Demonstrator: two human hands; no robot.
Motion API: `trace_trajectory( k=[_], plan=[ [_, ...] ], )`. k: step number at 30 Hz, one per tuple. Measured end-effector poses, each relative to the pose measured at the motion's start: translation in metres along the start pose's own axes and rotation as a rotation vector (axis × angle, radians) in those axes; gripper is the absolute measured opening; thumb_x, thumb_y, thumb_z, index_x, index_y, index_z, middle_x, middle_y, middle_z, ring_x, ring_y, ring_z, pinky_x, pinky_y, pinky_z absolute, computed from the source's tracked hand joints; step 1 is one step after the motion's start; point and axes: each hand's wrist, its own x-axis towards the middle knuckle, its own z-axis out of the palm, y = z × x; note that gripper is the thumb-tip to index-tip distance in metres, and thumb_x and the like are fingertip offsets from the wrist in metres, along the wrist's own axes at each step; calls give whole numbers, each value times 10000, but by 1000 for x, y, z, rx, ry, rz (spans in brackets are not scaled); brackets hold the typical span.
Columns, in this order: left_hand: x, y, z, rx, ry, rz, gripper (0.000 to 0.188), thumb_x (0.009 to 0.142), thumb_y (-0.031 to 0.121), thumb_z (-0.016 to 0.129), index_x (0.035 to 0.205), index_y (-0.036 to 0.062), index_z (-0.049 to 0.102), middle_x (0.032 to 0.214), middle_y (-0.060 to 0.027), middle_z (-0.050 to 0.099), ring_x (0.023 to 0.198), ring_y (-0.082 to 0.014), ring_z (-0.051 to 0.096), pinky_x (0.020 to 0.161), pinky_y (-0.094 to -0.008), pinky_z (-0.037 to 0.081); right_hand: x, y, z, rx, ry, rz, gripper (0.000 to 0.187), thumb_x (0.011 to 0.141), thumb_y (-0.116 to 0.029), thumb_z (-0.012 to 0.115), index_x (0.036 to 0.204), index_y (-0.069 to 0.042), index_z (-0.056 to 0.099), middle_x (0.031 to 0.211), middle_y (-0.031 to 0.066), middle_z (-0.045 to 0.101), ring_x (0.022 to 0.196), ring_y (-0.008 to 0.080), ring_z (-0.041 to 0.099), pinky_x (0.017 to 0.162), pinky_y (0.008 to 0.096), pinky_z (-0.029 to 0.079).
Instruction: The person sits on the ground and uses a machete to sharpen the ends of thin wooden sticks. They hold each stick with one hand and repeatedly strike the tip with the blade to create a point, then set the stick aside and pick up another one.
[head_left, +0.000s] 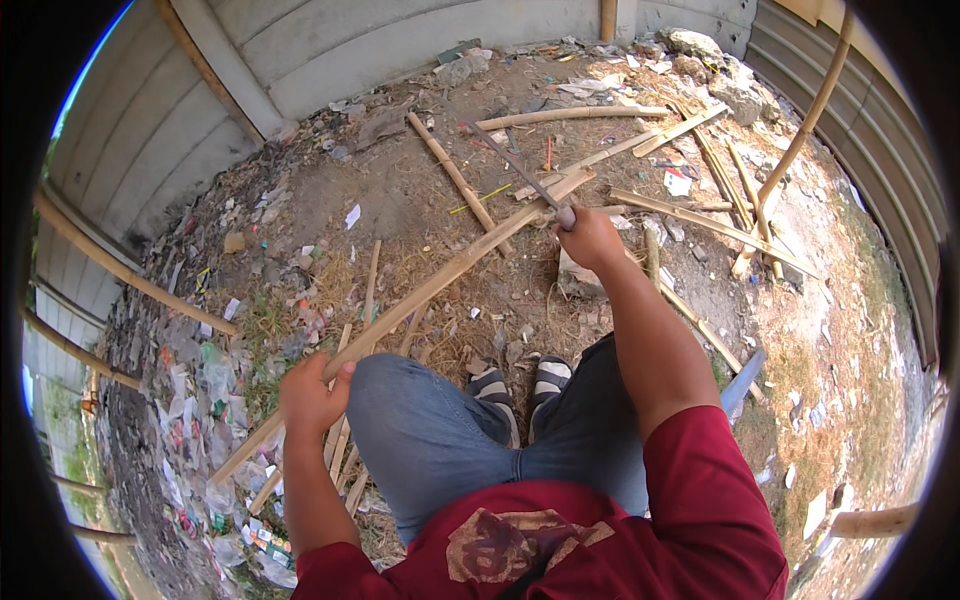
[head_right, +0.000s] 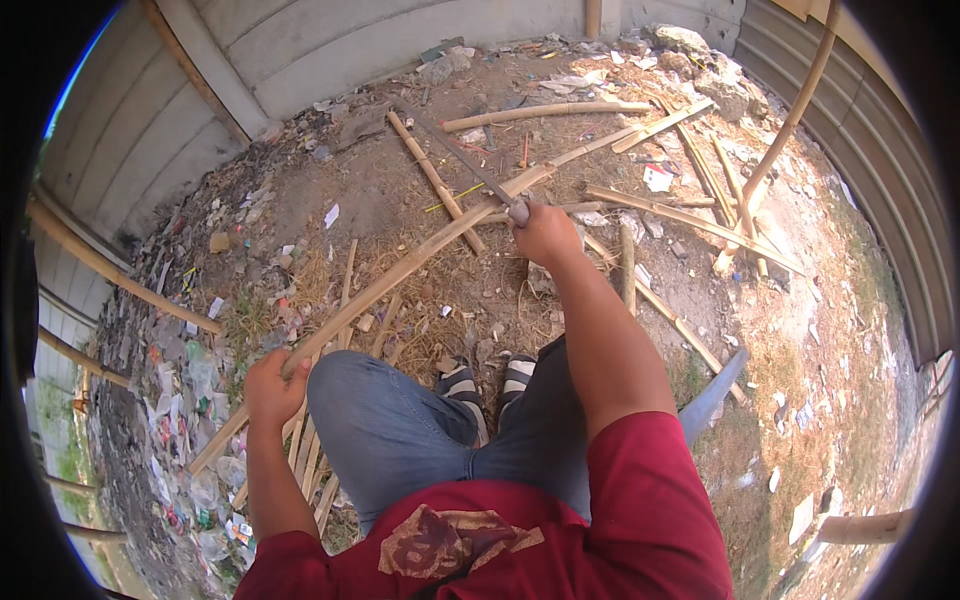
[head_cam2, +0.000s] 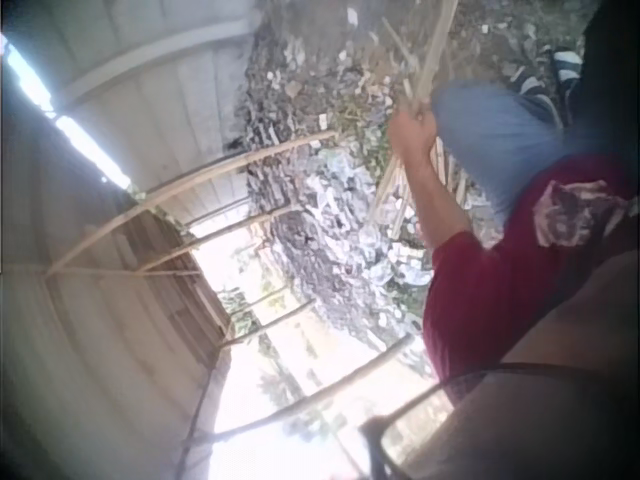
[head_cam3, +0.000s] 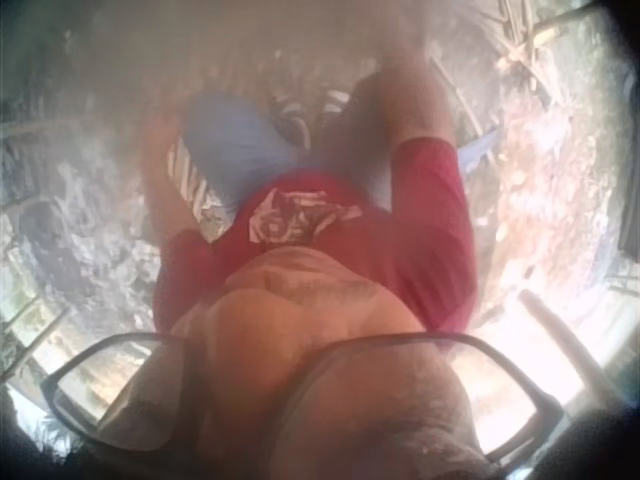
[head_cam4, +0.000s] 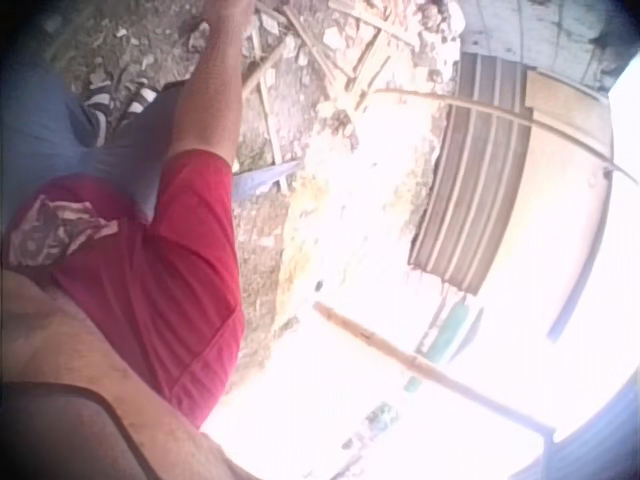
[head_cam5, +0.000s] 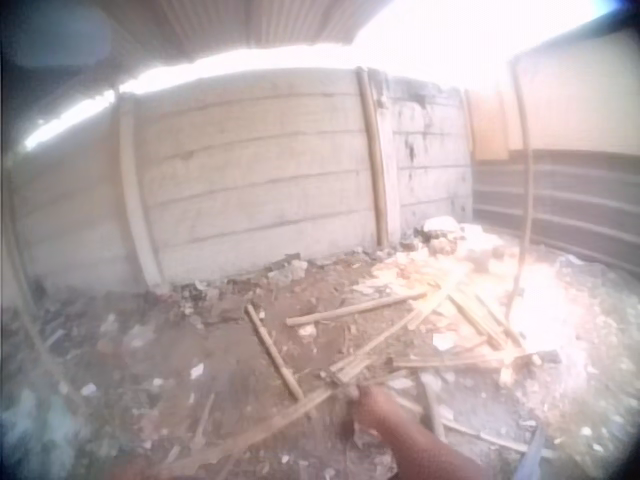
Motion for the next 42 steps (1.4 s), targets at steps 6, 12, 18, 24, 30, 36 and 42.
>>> trace_trajectory(
  k=[6,12,18,24,30,36,42],
  plan=[
    [-3,4,6,-56,-6,-7,423,884,457,701,832,42,637,691,-168,609,665,-395,611,599,-472,465,-21,-17,-2,0,-41,-164,251,837,-292,682,995,-97,680,900,194,712,894,411,673,781,524,530],
    [8,18,7,-185,-49,-77,433,901,440,690,792,28,618,683,-184,600,643,-383,606,587,-447,456,-41,-59,-7,-253,-200,-504,222,807,-242,682,1008,-148,668,812,146,701,815,389,686,725,519,538],
    [6,-6,15,-163,-54,-94,423,903,438,683,826,25,637,704,-180,626,660,-383,623,595,-449,468,4,-1,8,1051,39,304,319,899,-357,712,974,-69,596,709,103,598,647,260,605,619,389,502],
    [43,7,40,-116,-25,106,428,911,479,659,956,54,648,748,-177,644,731,-390,649,626,-483,491,-3,-2,-7,1652,96,452,396,973,-418,652,1096,-70,506,890,70,573,630,108,471,666,324,475],
    [100,42,58,-81,-83,246,448,924,508,635,961,61,648,774,-168,651,740,-390,650,637,-485,489,-11,2,-11,1767,159,457,295,973,-265,612,1164,-75,491,917,62,573,601,101,455,678,323,475],
    [134,51,84,-188,-121,290,424,900,478,681,959,59,671,767,-163,648,721,-370,647,619,-465,468,1,14,-15,1883,124,303,270,938,-162,614,1165,-59,511,871,18,567,574,79,442,654,294,465],
    [153,56,90,-129,-264,286,495,865,411,751,1227,95,630,1136,-154,666,1018,-327,669,870,-429,528,13,-4,-10,1926,197,371,276,943,-147,638,1153,15,564,812,9,542,595,67,468,635,260,471]
  ],
)
